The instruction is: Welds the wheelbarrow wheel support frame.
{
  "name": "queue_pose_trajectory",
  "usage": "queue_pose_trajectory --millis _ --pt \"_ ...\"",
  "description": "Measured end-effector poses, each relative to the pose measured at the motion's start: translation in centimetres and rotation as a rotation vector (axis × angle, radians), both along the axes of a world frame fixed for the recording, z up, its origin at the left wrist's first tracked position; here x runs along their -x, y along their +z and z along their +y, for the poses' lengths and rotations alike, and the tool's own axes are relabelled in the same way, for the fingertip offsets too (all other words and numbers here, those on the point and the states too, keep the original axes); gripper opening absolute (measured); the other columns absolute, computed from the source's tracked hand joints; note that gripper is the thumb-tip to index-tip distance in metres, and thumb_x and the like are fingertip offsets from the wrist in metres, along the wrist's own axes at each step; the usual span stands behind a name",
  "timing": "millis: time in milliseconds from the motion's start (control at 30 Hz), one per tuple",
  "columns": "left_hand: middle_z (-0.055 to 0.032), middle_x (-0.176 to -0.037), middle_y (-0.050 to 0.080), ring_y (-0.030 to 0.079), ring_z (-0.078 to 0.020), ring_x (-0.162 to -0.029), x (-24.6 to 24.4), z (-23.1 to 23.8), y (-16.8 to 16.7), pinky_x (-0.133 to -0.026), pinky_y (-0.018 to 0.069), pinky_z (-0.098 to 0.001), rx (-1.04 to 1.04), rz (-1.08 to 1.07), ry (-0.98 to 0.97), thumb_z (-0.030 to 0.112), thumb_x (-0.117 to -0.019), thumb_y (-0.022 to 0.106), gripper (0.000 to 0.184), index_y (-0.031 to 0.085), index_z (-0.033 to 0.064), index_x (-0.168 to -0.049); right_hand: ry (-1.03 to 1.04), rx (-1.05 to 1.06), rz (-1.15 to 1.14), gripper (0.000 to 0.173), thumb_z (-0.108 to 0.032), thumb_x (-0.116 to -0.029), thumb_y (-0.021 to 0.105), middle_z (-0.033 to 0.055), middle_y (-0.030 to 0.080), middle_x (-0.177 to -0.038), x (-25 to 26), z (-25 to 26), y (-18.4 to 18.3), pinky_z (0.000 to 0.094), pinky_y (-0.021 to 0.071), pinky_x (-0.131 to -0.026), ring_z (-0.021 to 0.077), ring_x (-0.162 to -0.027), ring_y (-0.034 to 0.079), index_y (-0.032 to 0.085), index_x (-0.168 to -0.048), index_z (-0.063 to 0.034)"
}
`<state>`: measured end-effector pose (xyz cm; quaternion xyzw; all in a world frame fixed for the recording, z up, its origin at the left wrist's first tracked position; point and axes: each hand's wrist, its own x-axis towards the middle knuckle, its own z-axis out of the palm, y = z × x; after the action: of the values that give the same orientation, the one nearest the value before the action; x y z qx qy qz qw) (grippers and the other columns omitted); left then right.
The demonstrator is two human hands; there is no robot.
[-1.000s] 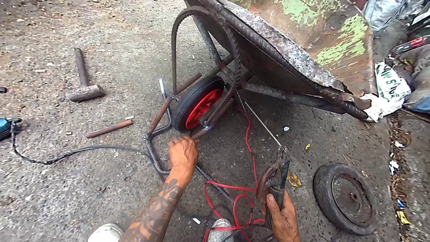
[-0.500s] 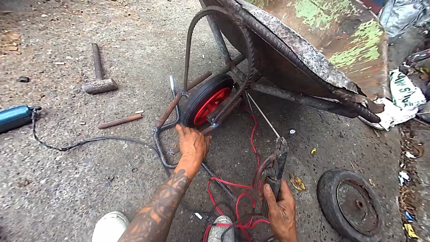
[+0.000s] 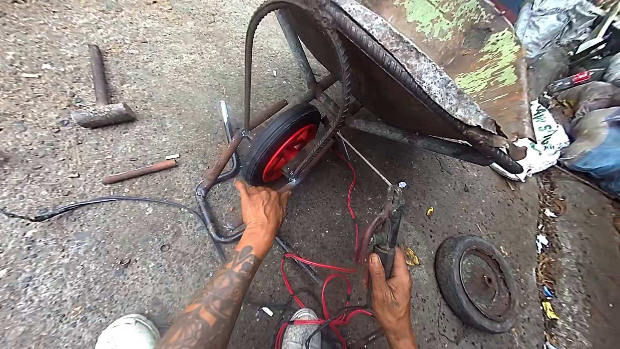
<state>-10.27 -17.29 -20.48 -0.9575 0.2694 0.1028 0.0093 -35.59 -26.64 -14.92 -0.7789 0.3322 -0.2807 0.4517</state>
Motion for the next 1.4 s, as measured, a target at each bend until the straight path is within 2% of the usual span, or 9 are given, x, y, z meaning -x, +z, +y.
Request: queue_pose_trajectory --millis 333,467,733,867,1033,1100,1267,1400 --pt "-0.0238 -0.100 0.071 0.066 -0.0441 -0.105 0.0 -0.3 0.2 -0.113 0.0273 -0.0666 -0.066 0.003 -0.009 0.056 -0.1077 0.028 0.073 0.070 -0.0034 -0.102 -0.027 0.126 0.036 0.057 -0.051 -0.1028 0.052 -0.0039 0.060 -0.069 -0.4 1.5 0.6 0.0234 0.0543 -0.048 0.0040 -0.051 0.058 0.056 -0.120 0.0028" --pt "-0.0231 -0.099 0.072 0.067 -0.0424 -0.105 0.0 -0.4 0.6 -0.113 0.0275 -0.0654 -0.098 0.022 -0.005 0.057 -0.1078 0.025 0.075 0.070 -0.0034 -0.099 -0.039 0.093 0.091 0.054 -0.048 -0.1022 0.053 -0.0029 0.061 -0.070 -0.9 1.8 0.0 0.0252 0.0545 -0.047 0.0057 -0.051 0.058 0.057 -0.122 0.0020" --pt "-0.0248 -0.095 0.071 0.067 -0.0452 -0.100 0.1 -0.1 0.0 -0.109 0.0320 -0.0654 -0.029 -0.026 -0.021 0.053 -0.1079 0.028 0.072 0.069 -0.0052 -0.094 -0.039 0.140 0.056 0.054 -0.047 -0.1031 0.053 -0.0028 0.061 -0.071 -1.2 2.3 0.2 0.0244 0.0546 -0.048 0.0048 -0.052 0.058 0.057 -0.122 0.0039" --pt "-0.0235 -0.094 0.071 0.067 -0.0444 -0.100 0.2 -0.2 0.1 -0.110 0.0311 -0.0656 -0.041 -0.017 -0.016 0.054 -0.1077 0.027 0.073 0.069 -0.0041 -0.093 -0.045 0.088 0.126 0.053 -0.046 -0.1021 0.055 -0.0021 0.061 -0.070 -1.8 2.5 -0.3 0.0268 0.0535 -0.048 0.0062 -0.050 0.056 0.058 -0.125 0.0020" --pt "-0.0241 -0.095 0.071 0.067 -0.0448 -0.100 0.1 -0.1 -0.1 -0.110 0.0314 -0.0658 -0.022 -0.025 -0.012 0.053 -0.1078 0.028 0.072 0.069 -0.0039 -0.094 -0.050 0.170 0.097 0.053 -0.045 -0.1023 0.055 -0.0026 0.061 -0.072 -1.9 3.1 -0.3 0.0247 0.0532 -0.048 0.0041 -0.052 0.057 0.058 -0.123 0.0037" --pt "-0.0232 -0.092 0.071 0.067 -0.0444 -0.097 0.2 0.0 -0.3 -0.109 0.0320 -0.0660 0.004 -0.039 -0.014 0.054 -0.1074 0.030 0.072 0.070 -0.0032 -0.091 -0.046 0.162 0.147 0.053 -0.045 -0.1021 0.055 -0.0020 0.062 -0.074 -2.2 2.7 -0.7 0.0254 0.0535 -0.052 0.0045 -0.054 0.057 0.058 -0.125 0.0025" --pt "-0.0237 -0.090 0.071 0.067 -0.0448 -0.095 0.2 0.1 -0.7 -0.107 0.0330 -0.0667 0.018 -0.057 -0.010 0.054 -0.1071 0.030 0.072 0.069 -0.0035 -0.088 -0.053 0.131 0.077 0.057 -0.048 -0.1027 0.054 -0.0029 0.060 -0.073 -1.4 3.3 0.5 0.0244 0.0533 -0.048 0.0040 -0.052 0.056 0.056 -0.125 0.0037" --pt "-0.0237 -0.090 0.070 0.067 -0.0444 -0.096 0.3 0.0 -0.6 -0.107 0.0327 -0.0659 -0.001 -0.056 -0.012 0.055 -0.1072 0.029 0.073 0.068 -0.0035 -0.088 -0.043 0.067 0.120 0.052 -0.043 -0.1029 0.055 -0.0011 0.060 -0.071 -1.8 2.4 0.0 0.0261 0.0537 -0.047 0.0063 -0.050 0.056 0.056 -0.126 0.0037"
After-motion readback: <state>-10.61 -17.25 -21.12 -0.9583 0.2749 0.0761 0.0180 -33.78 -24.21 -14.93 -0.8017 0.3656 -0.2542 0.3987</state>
